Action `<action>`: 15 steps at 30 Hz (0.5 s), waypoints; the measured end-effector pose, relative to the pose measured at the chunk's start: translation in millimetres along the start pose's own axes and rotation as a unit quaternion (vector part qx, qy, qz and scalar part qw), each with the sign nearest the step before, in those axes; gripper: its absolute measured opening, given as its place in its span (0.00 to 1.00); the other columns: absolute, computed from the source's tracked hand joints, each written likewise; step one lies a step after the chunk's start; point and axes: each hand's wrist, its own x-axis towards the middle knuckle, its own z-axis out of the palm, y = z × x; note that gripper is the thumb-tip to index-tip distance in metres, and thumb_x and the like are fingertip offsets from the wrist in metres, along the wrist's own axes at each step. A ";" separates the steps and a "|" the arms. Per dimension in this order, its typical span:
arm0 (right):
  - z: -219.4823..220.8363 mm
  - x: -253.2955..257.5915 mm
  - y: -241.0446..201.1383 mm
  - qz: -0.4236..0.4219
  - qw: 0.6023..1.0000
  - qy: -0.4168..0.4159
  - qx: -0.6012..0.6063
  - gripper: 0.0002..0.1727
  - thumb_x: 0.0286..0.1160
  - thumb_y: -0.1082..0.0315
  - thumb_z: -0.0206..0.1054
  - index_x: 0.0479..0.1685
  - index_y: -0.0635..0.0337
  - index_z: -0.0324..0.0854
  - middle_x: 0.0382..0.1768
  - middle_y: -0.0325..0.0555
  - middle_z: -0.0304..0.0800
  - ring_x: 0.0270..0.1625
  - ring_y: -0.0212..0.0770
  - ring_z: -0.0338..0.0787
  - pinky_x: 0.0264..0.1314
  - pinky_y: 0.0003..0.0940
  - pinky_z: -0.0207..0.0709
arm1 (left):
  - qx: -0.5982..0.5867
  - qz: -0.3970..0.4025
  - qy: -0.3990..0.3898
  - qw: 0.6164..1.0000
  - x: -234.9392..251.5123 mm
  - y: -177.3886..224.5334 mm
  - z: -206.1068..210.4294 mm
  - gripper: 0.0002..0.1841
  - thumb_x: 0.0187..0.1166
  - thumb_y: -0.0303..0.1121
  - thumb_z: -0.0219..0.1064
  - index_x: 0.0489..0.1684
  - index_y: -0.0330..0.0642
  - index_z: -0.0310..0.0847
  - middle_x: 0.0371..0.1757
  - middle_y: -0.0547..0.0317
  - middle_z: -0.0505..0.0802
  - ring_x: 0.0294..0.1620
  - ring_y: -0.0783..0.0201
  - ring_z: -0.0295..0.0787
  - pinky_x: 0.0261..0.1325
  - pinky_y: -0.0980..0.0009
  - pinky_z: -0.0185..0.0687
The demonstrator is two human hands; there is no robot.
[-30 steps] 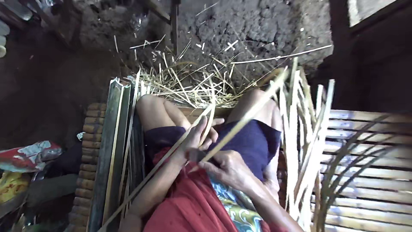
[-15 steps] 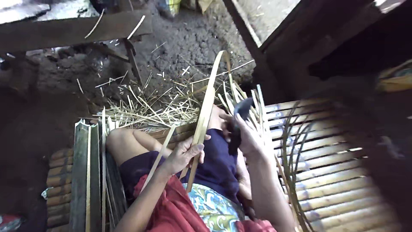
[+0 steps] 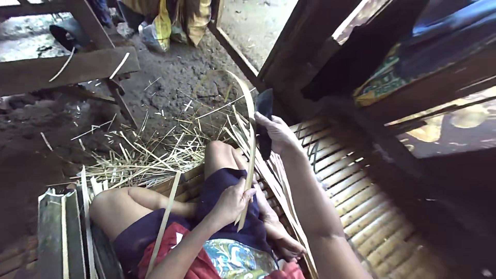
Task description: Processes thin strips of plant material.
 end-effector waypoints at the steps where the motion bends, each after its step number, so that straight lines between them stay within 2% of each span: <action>1: -6.5 -1.6 -2.8 -0.010 1.000 0.000 -0.007 0.11 0.90 0.64 0.57 0.56 0.59 0.80 0.32 0.38 0.88 0.26 0.28 0.87 0.26 0.24 0.83 | 0.007 -0.003 -0.022 1.000 3.9 1.4 4.1 0.21 0.92 0.38 0.54 0.76 0.33 0.73 0.42 0.50 0.91 0.41 0.62 0.87 0.54 0.63 0.82; 4: -29.7 -14.7 -12.4 -0.016 0.998 -0.003 -0.053 0.07 0.87 0.69 0.60 0.54 0.59 0.79 0.27 0.35 0.87 0.24 0.27 0.85 0.27 0.23 0.83 | 0.029 0.003 -0.113 0.993 9.5 9.7 13.1 0.28 0.90 0.41 0.60 0.84 0.34 0.65 0.59 0.38 0.89 0.55 0.49 0.89 0.66 0.53 0.81; 6: -53.2 -33.6 -13.8 -0.007 0.994 0.007 -0.105 0.01 0.84 0.71 0.63 0.46 0.57 0.79 0.26 0.33 0.89 0.24 0.26 0.87 0.30 0.23 0.84 | 0.034 0.023 -0.138 0.990 1.4 10.8 7.6 0.32 0.88 0.42 0.62 0.89 0.37 0.60 0.68 0.40 0.86 0.60 0.52 0.89 0.66 0.55 0.83; 7: -70.9 -45.7 -10.4 0.002 0.990 0.007 -0.139 0.02 0.82 0.71 0.64 0.46 0.57 0.79 0.27 0.33 0.89 0.27 0.27 0.88 0.34 0.25 0.86 | 0.031 0.032 -0.115 0.992 -6.0 8.6 0.8 0.31 0.88 0.41 0.62 0.88 0.38 0.62 0.67 0.43 0.88 0.59 0.54 0.90 0.65 0.57 0.84; 9: -109.6 -76.9 6.6 0.023 0.980 0.001 -0.199 0.03 0.77 0.69 0.66 0.43 0.57 0.82 0.26 0.33 0.89 0.26 0.27 0.87 0.32 0.25 0.84 | 0.035 0.055 -0.005 0.998 -23.4 -5.0 -19.8 0.25 0.87 0.39 0.62 0.80 0.37 0.72 0.58 0.49 0.92 0.54 0.60 0.92 0.60 0.62 0.87; 11: -146.3 -114.8 33.5 0.074 0.964 -0.008 -0.256 0.02 0.76 0.70 0.69 0.37 0.58 0.83 0.24 0.34 0.89 0.24 0.27 0.86 0.30 0.24 0.82 | 0.067 0.066 0.148 0.984 -40.0 -27.2 -45.2 0.20 0.87 0.35 0.61 0.72 0.34 0.79 0.51 0.49 0.94 0.50 0.61 0.93 0.57 0.61 0.89; 13: -179.1 -151.2 70.7 0.152 0.931 -0.018 -0.331 0.05 0.76 0.68 0.70 0.38 0.60 0.83 0.25 0.33 0.87 0.27 0.25 0.85 0.36 0.26 0.83 | 0.119 0.046 0.275 0.953 -55.9 -47.7 -72.0 0.19 0.88 0.35 0.59 0.68 0.30 0.80 0.53 0.43 0.93 0.54 0.56 0.92 0.61 0.57 0.87; 14: -188.9 -168.8 89.8 0.193 0.908 -0.014 -0.371 0.07 0.77 0.67 0.70 0.40 0.63 0.83 0.27 0.36 0.85 0.29 0.28 0.84 0.39 0.30 0.81 | 0.141 0.020 0.320 0.937 -62.4 -55.9 -84.2 0.20 0.89 0.35 0.59 0.69 0.28 0.79 0.58 0.38 0.92 0.59 0.51 0.91 0.65 0.54 0.84; 15: -193.7 -185.1 107.5 0.236 0.881 -0.004 -0.410 0.11 0.77 0.65 0.72 0.43 0.67 0.84 0.30 0.44 0.84 0.31 0.35 0.83 0.41 0.39 0.80 | 0.158 -0.008 0.352 0.923 -66.8 -63.7 -94.5 0.21 0.89 0.35 0.58 0.71 0.28 0.78 0.63 0.36 0.90 0.64 0.47 0.88 0.69 0.52 0.81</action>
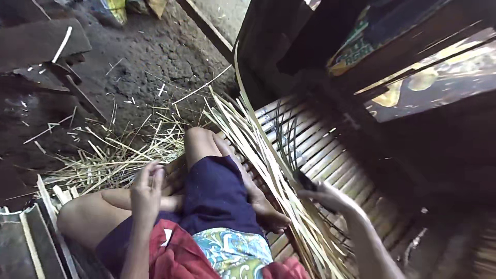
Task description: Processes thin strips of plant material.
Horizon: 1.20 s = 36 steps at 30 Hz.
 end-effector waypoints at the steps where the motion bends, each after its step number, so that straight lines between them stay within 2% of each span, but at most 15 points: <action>1: 13.6 -4.6 17.4 0.047 0.998 0.001 -0.041 0.14 0.77 0.64 0.73 0.46 0.69 0.85 0.33 0.54 0.86 0.36 0.46 0.85 0.46 0.52 0.79 | 0.021 -0.029 0.012 0.999 2.7 -9.7 -4.9 0.22 0.90 0.36 0.57 0.74 0.29 0.76 0.67 0.35 0.87 0.69 0.45 0.85 0.73 0.50 0.78; 3: 39.2 -10.9 45.9 0.127 0.985 -0.020 -0.115 0.18 0.78 0.61 0.72 0.53 0.70 0.87 0.45 0.68 0.90 0.51 0.66 0.89 0.59 0.69 0.74 | 0.042 -0.091 -0.026 0.995 7.2 -25.5 -9.3 0.25 0.92 0.37 0.55 0.82 0.30 0.68 0.76 0.32 0.81 0.77 0.39 0.78 0.79 0.44 0.70; 5: 59.3 -14.0 65.6 0.172 0.972 -0.042 -0.153 0.21 0.81 0.57 0.71 0.55 0.69 0.86 0.50 0.71 0.90 0.57 0.70 0.88 0.63 0.71 0.73 | 0.016 -0.150 -0.086 0.985 10.3 -33.6 -6.6 0.28 0.93 0.38 0.52 0.87 0.31 0.60 0.77 0.33 0.80 0.77 0.41 0.78 0.80 0.45 0.69; 7: 69.8 -16.3 74.3 0.181 0.969 -0.042 -0.161 0.20 0.80 0.59 0.72 0.59 0.66 0.87 0.52 0.70 0.90 0.58 0.70 0.89 0.63 0.70 0.75 | -0.043 -0.180 -0.100 0.978 10.6 -36.0 0.9 0.25 0.94 0.35 0.51 0.85 0.31 0.63 0.63 0.40 0.90 0.60 0.53 0.89 0.67 0.56 0.80; 9: 70.5 -16.5 71.2 0.166 0.971 -0.034 -0.170 0.20 0.77 0.63 0.74 0.63 0.65 0.86 0.54 0.71 0.90 0.59 0.72 0.88 0.63 0.71 0.76 | -0.127 -0.178 -0.073 0.973 8.3 -34.6 8.1 0.20 0.94 0.32 0.49 0.76 0.30 0.73 0.40 0.55 0.93 0.35 0.70 0.91 0.44 0.75 0.87; 13: 54.5 -12.9 15.9 0.114 0.979 -0.007 -0.171 0.16 0.82 0.64 0.68 0.59 0.66 0.87 0.52 0.71 0.90 0.57 0.72 0.88 0.63 0.72 0.74 | -0.246 -0.204 -0.076 0.944 -3.8 -9.4 3.4 0.17 0.93 0.29 0.49 0.73 0.33 0.74 0.31 0.63 0.88 0.16 0.79 0.76 0.20 0.85 0.74; 16: 51.4 0.2 -39.5 -0.010 0.993 0.039 -0.115 0.18 0.86 0.57 0.65 0.49 0.65 0.90 0.36 0.60 0.91 0.39 0.58 0.89 0.48 0.63 0.77 | -0.298 -0.209 -0.096 0.927 -20.1 16.6 -7.1 0.17 0.92 0.26 0.47 0.73 0.34 0.72 0.34 0.64 0.91 0.18 0.80 0.75 0.21 0.86 0.71; 18: 64.2 12.9 -72.8 -0.164 0.984 0.071 0.022 0.15 0.83 0.56 0.64 0.45 0.59 0.90 0.26 0.37 0.84 0.27 0.30 0.79 0.35 0.34 0.75 | -0.326 -0.188 -0.120 0.919 -32.7 31.5 -12.8 0.15 0.90 0.26 0.48 0.67 0.35 0.73 0.36 0.65 0.93 0.23 0.80 0.81 0.27 0.84 0.77; 20: 84.8 25.8 -111.0 -0.258 0.927 -0.021 0.272 0.12 0.82 0.62 0.59 0.52 0.50 0.88 0.25 0.24 0.85 0.27 0.19 0.83 0.37 0.21 0.81 | -0.371 -0.182 -0.148 0.899 -47.2 43.5 -16.0 0.15 0.90 0.29 0.51 0.66 0.39 0.77 0.38 0.68 0.94 0.23 0.81 0.82 0.27 0.85 0.79; 22: 102.2 33.0 -148.6 -0.267 0.843 -0.208 0.418 0.18 0.86 0.60 0.53 0.68 0.41 0.82 0.28 0.27 0.88 0.27 0.25 0.87 0.36 0.24 0.87 | -0.418 -0.205 -0.148 0.873 -61.3 59.2 -15.1 0.14 0.89 0.28 0.53 0.63 0.39 0.80 0.34 0.71 0.92 0.20 0.84 0.78 0.23 0.87 0.76; 24: 114.7 32.5 -176.2 -0.248 0.776 -0.378 0.440 0.24 0.91 0.54 0.46 0.83 0.34 0.68 0.37 0.32 0.94 0.22 0.25 0.87 0.27 0.20 0.84 | -0.439 -0.217 -0.125 0.863 -72.5 69.6 -10.8 0.09 0.86 0.27 0.58 0.53 0.39 0.84 0.32 0.71 0.91 0.19 0.84 0.77 0.22 0.87 0.75; 26: 122.7 27.0 -193.3 -0.223 0.709 -0.516 0.427 0.26 0.90 0.37 0.43 0.77 0.32 0.70 0.34 0.30 0.93 0.17 0.20 0.82 0.19 0.14 0.77 | -0.447 -0.204 -0.098 0.865 -78.8 73.1 -6.1 0.06 0.84 0.26 0.62 0.46 0.39 0.86 0.31 0.72 0.91 0.19 0.85 0.78 0.22 0.88 0.76; 28: 125.6 18.4 -206.2 -0.182 0.670 -0.589 0.413 0.37 0.69 0.20 0.49 0.53 0.41 0.79 0.22 0.28 0.84 0.14 0.21 0.80 0.15 0.15 0.75 | -0.447 -0.191 -0.075 0.871 -80.8 75.2 -2.6 0.05 0.82 0.25 0.64 0.43 0.39 0.87 0.28 0.72 0.90 0.18 0.85 0.78 0.22 0.88 0.76; 30: 127.1 14.0 -212.4 -0.147 0.657 -0.621 0.402 0.39 0.61 0.16 0.51 0.35 0.43 0.79 0.16 0.25 0.78 0.13 0.20 0.79 0.14 0.15 0.75 | -0.446 -0.191 -0.058 0.872 -82.2 76.9 -0.2 0.05 0.82 0.25 0.65 0.44 0.39 0.87 0.26 0.71 0.90 0.18 0.84 0.79 0.22 0.87 0.76; 36: 127.9 20.3 -217.6 -0.118 0.638 -0.649 0.397 0.38 0.64 0.17 0.53 0.29 0.45 0.76 0.13 0.24 0.71 0.11 0.19 0.77 0.14 0.14 0.73 | -0.445 -0.179 -0.034 0.877 -82.0 76.0 4.0 0.08 0.81 0.25 0.67 0.50 0.40 0.90 0.33 0.68 0.93 0.20 0.84 0.80 0.24 0.87 0.78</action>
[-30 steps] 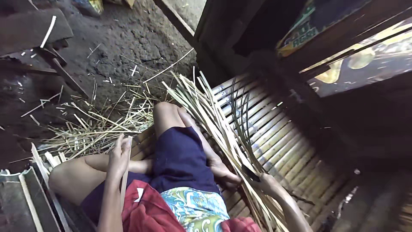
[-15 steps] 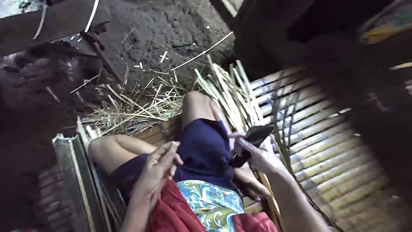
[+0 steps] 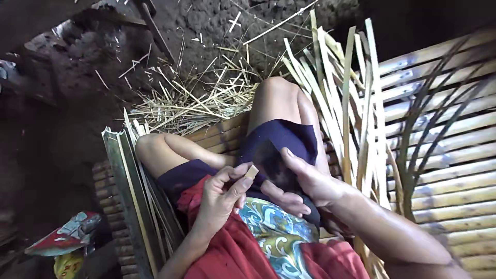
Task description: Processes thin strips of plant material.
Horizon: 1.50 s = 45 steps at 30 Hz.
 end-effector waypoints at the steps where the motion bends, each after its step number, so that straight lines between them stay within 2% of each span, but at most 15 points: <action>1: -0.6 0.0 -0.8 0.004 1.000 -0.002 0.005 0.38 0.64 0.18 0.53 0.28 0.45 0.76 0.12 0.24 0.71 0.11 0.19 0.77 0.13 0.14 0.73 | -0.001 0.001 0.002 1.000 0.3 -0.2 0.6 0.08 0.81 0.25 0.67 0.50 0.40 0.91 0.33 0.67 0.94 0.20 0.84 0.80 0.24 0.87 0.78; 5: -1.9 -0.7 -3.7 0.022 1.000 -0.005 0.006 0.38 0.66 0.18 0.51 0.26 0.46 0.75 0.12 0.24 0.70 0.11 0.18 0.76 0.14 0.12 0.73 | -0.006 -0.002 0.005 1.000 0.9 -1.8 1.0 0.05 0.80 0.24 0.67 0.44 0.41 0.90 0.30 0.67 0.92 0.19 0.83 0.79 0.23 0.87 0.77; 10: -4.1 -1.6 -7.0 0.038 0.999 -0.010 -0.001 0.39 0.65 0.17 0.50 0.27 0.46 0.75 0.12 0.24 0.71 0.12 0.18 0.78 0.15 0.12 0.74 | 0.003 -0.009 0.004 1.000 1.7 -1.8 -0.1 0.05 0.80 0.23 0.66 0.41 0.41 0.88 0.25 0.68 0.90 0.18 0.83 0.79 0.22 0.86 0.77; 16: -7.7 -1.8 -8.7 0.035 0.999 -0.035 0.008 0.38 0.68 0.19 0.50 0.29 0.48 0.76 0.13 0.25 0.73 0.13 0.19 0.79 0.16 0.12 0.75 | 0.001 -0.004 0.003 1.000 1.3 -1.5 -0.1 0.04 0.80 0.24 0.68 0.40 0.40 0.89 0.27 0.67 0.90 0.18 0.83 0.79 0.23 0.87 0.77; 19: -5.8 -2.2 -10.6 0.051 0.998 -0.024 0.017 0.39 0.68 0.18 0.49 0.27 0.48 0.75 0.12 0.25 0.71 0.12 0.19 0.79 0.15 0.12 0.75 | -0.003 0.001 0.002 1.000 0.9 -1.5 -0.9 0.04 0.80 0.24 0.68 0.40 0.40 0.89 0.29 0.66 0.91 0.19 0.82 0.79 0.23 0.86 0.78; 24: -5.6 -1.9 -12.1 0.060 0.997 -0.028 0.030 0.40 0.65 0.18 0.50 0.30 0.49 0.76 0.13 0.25 0.71 0.12 0.19 0.79 0.15 0.12 0.76 | -0.009 0.002 0.003 1.000 1.3 -1.4 -1.2 0.04 0.79 0.24 0.69 0.41 0.39 0.90 0.30 0.65 0.91 0.19 0.82 0.79 0.23 0.87 0.78; 30: 0.9 -2.3 -11.4 0.033 0.999 -0.010 -0.019 0.37 0.67 0.19 0.52 0.29 0.46 0.74 0.12 0.22 0.68 0.11 0.17 0.76 0.13 0.11 0.72 | -0.003 0.019 0.001 1.000 -2.4 -0.6 0.3 0.03 0.79 0.25 0.70 0.36 0.41 0.89 0.35 0.67 0.90 0.21 0.82 0.80 0.24 0.86 0.80; 33: 2.9 -5.6 -15.8 0.044 0.998 -0.022 -0.039 0.37 0.70 0.20 0.50 0.31 0.47 0.73 0.12 0.22 0.66 0.10 0.16 0.73 0.11 0.11 0.71 | -0.015 0.029 -0.020 0.999 -4.3 -1.2 1.0 0.03 0.79 0.26 0.70 0.37 0.41 0.89 0.37 0.67 0.91 0.23 0.83 0.80 0.24 0.87 0.80; 36: 6.4 -7.1 -22.9 0.076 0.994 -0.025 -0.073 0.38 0.74 0.21 0.44 0.25 0.48 0.70 0.10 0.24 0.63 0.07 0.17 0.71 0.07 0.13 0.68 | -0.034 0.033 -0.045 0.998 -4.7 -2.1 0.5 0.03 0.80 0.28 0.71 0.37 0.42 0.89 0.36 0.68 0.90 0.23 0.84 0.80 0.25 0.87 0.79; 39: 12.6 0.7 -14.8 0.029 0.993 -0.014 -0.116 0.39 0.72 0.19 0.41 0.27 0.46 0.71 0.10 0.22 0.65 0.08 0.16 0.71 0.08 0.12 0.68 | -0.036 0.033 -0.040 0.998 -4.8 -2.6 0.1 0.03 0.79 0.30 0.71 0.38 0.43 0.90 0.35 0.70 0.90 0.22 0.84 0.80 0.24 0.87 0.79; 41: 16.2 9.9 -3.4 0.005 0.995 0.002 -0.100 0.38 0.72 0.19 0.42 0.29 0.45 0.72 0.12 0.22 0.66 0.10 0.16 0.71 0.10 0.11 0.67 | -0.023 0.025 -0.048 0.998 -5.0 -4.4 1.3 0.02 0.79 0.30 0.71 0.38 0.46 0.89 0.33 0.73 0.90 0.22 0.85 0.80 0.25 0.87 0.79; 43: 16.2 15.3 -1.1 0.033 0.997 0.002 -0.074 0.39 0.70 0.18 0.42 0.28 0.45 0.73 0.11 0.22 0.68 0.09 0.16 0.73 0.10 0.11 0.69 | -0.020 0.018 -0.044 0.999 -6.4 -5.7 -0.1 0.03 0.79 0.27 0.70 0.35 0.45 0.88 0.32 0.73 0.90 0.22 0.85 0.80 0.24 0.87 0.79; 45: 14.7 17.9 -7.1 0.055 0.993 0.023 -0.099 0.44 0.68 0.16 0.37 0.27 0.48 0.75 0.12 0.27 0.72 0.10 0.20 0.76 0.11 0.13 0.72 | -0.013 0.012 -0.028 0.999 -5.7 -4.8 -1.3 0.04 0.79 0.25 0.70 0.33 0.43 0.86 0.31 0.70 0.90 0.21 0.83 0.81 0.24 0.85 0.80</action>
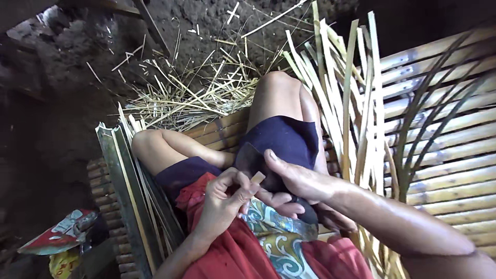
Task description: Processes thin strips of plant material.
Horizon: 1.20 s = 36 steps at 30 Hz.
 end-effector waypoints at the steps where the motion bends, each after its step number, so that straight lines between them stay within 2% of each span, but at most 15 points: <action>1: -3.0 -1.1 -4.5 -0.020 0.998 0.026 -0.060 0.44 0.73 0.19 0.33 0.31 0.49 0.76 0.15 0.30 0.78 0.14 0.21 0.80 0.14 0.14 0.75 | -0.001 -0.003 0.011 1.000 1.9 1.5 -0.4 0.03 0.78 0.24 0.70 0.35 0.40 0.88 0.30 0.66 0.92 0.21 0.80 0.82 0.25 0.84 0.81; 3: -11.0 -7.6 -12.6 -0.119 0.957 0.100 -0.245 0.30 0.90 0.36 0.39 0.52 0.50 0.75 0.26 0.30 0.84 0.25 0.22 0.84 0.26 0.15 0.80 | 0.017 0.011 -0.001 1.000 6.6 8.5 -4.2 0.04 0.79 0.26 0.71 0.45 0.37 0.89 0.38 0.63 0.93 0.27 0.77 0.87 0.31 0.80 0.87; 4: -11.1 -10.5 -15.2 -0.164 0.922 0.158 -0.315 0.21 0.91 0.45 0.48 0.53 0.51 0.76 0.27 0.29 0.84 0.27 0.22 0.85 0.30 0.16 0.81 | 0.042 0.034 -0.031 0.998 10.1 13.0 -9.0 0.08 0.82 0.31 0.69 0.51 0.39 0.90 0.45 0.64 0.93 0.35 0.75 0.90 0.41 0.77 0.91; 7: -4.3 -15.8 -17.5 -0.296 0.838 0.255 -0.380 0.15 0.84 0.52 0.64 0.35 0.52 0.85 0.23 0.26 0.87 0.25 0.19 0.86 0.28 0.15 0.82 | 0.100 0.162 -0.060 0.980 39.0 19.3 -7.7 0.22 0.89 0.55 0.53 0.46 0.58 0.94 0.50 0.77 0.94 0.50 0.79 0.91 0.56 0.76 0.90; 9: 1.8 -18.0 -19.9 -0.365 0.787 0.283 -0.409 0.15 0.78 0.52 0.71 0.33 0.54 0.88 0.25 0.24 0.87 0.27 0.15 0.83 0.30 0.12 0.79 | 0.027 0.191 -0.063 0.979 67.3 21.6 14.8 0.22 0.88 0.59 0.49 0.48 0.66 0.92 0.49 0.83 0.95 0.51 0.84 0.89 0.56 0.80 0.85; 12: 3.3 -17.7 -16.8 -0.438 0.686 0.357 -0.458 0.18 0.73 0.50 0.74 0.28 0.57 0.87 0.25 0.26 0.86 0.29 0.13 0.81 0.31 0.11 0.77 | -0.087 0.143 -0.122 0.978 92.8 30.2 47.5 0.19 0.88 0.59 0.53 0.48 0.63 0.87 0.36 0.78 0.91 0.37 0.84 0.86 0.41 0.86 0.81; 16: -2.4 -16.9 -4.3 -0.469 0.686 0.343 -0.438 0.17 0.75 0.53 0.75 0.32 0.58 0.88 0.27 0.29 0.89 0.33 0.15 0.85 0.37 0.13 0.80 | -0.170 0.083 -0.185 0.965 98.2 27.6 61.2 0.23 0.88 0.63 0.45 0.31 0.63 0.76 0.22 0.78 0.78 0.23 0.85 0.76 0.27 0.89 0.71; 19: -4.3 -29.1 2.6 -0.475 0.666 0.353 -0.454 0.16 0.79 0.52 0.71 0.32 0.55 0.84 0.27 0.27 0.86 0.32 0.14 0.82 0.35 0.11 0.77 | -0.210 0.116 -0.069 0.968 110.3 24.1 51.5 0.28 0.91 0.61 0.37 0.23 0.61 0.73 0.12 0.79 0.71 0.14 0.81 0.68 0.24 0.86 0.66; 21: -6.4 -33.7 4.3 -0.480 0.641 0.366 -0.475 0.17 0.81 0.51 0.69 0.33 0.54 0.83 0.27 0.27 0.85 0.32 0.14 0.82 0.35 0.11 0.76 | -0.218 0.109 -0.014 0.970 114.0 25.8 46.7 0.27 0.92 0.60 0.34 0.25 0.61 0.71 0.10 0.80 0.70 0.11 0.81 0.65 0.21 0.86 0.66; 24: -17.6 -28.2 1.2 -0.496 0.623 0.399 -0.455 0.17 0.80 0.51 0.70 0.33 0.56 0.84 0.26 0.29 0.87 0.28 0.18 0.83 0.32 0.16 0.79 | -0.177 -0.013 -0.139 0.974 102.5 20.3 49.7 0.30 0.88 0.67 0.34 0.31 0.61 0.76 0.15 0.77 0.75 0.16 0.81 0.73 0.23 0.84 0.71; 26: -27.1 -31.0 -4.7 -0.488 0.634 0.439 -0.409 0.11 0.77 0.48 0.71 0.41 0.44 0.85 0.27 0.19 0.87 0.27 0.16 0.84 0.31 0.17 0.81 | -0.133 -0.026 -0.147 0.980 96.1 16.4 54.9 0.22 0.93 0.49 0.40 0.34 0.55 0.79 0.19 0.75 0.79 0.22 0.80 0.76 0.32 0.83 0.75; 28: -29.9 -27.4 -7.2 -0.473 0.642 0.420 -0.434 0.13 0.78 0.47 0.70 0.37 0.44 0.84 0.26 0.19 0.86 0.27 0.14 0.82 0.30 0.16 0.80 | -0.117 0.002 -0.109 0.987 94.9 16.2 54.2 0.19 0.94 0.42 0.41 0.35 0.53 0.77 0.19 0.75 0.77 0.21 0.80 0.74 0.30 0.83 0.74; 31: -23.6 -17.2 1.7 -0.468 0.626 0.350 -0.516 0.21 0.84 0.51 0.66 0.35 0.61 0.88 0.28 0.34 0.88 0.32 0.15 0.82 0.37 0.13 0.77 | -0.154 0.035 -0.020 0.987 102.2 21.5 44.9 0.22 0.96 0.49 0.36 0.34 0.55 0.70 0.13 0.75 0.70 0.09 0.80 0.63 0.15 0.86 0.63; 33: -16.5 -33.3 7.5 -0.467 0.615 0.352 -0.529 0.19 0.88 0.50 0.61 0.37 0.53 0.86 0.31 0.29 0.88 0.36 0.14 0.83 0.42 0.13 0.78 | -0.195 0.057 0.126 0.971 116.4 26.9 25.7 0.23 0.96 0.49 0.33 0.32 0.55 0.67 0.11 0.78 0.68 0.07 0.82 0.58 0.14 0.87 0.59; 36: -5.2 -58.9 13.9 -0.485 0.611 0.345 -0.522 0.16 0.88 0.48 0.59 0.40 0.45 0.86 0.33 0.22 0.87 0.38 0.12 0.85 0.44 0.11 0.78 | -0.288 0.096 0.333 0.893 141.3 29.7 -17.1 0.21 0.97 0.45 0.35 0.30 0.54 0.64 0.08 0.78 0.64 0.05 0.80 0.55 0.13 0.85 0.58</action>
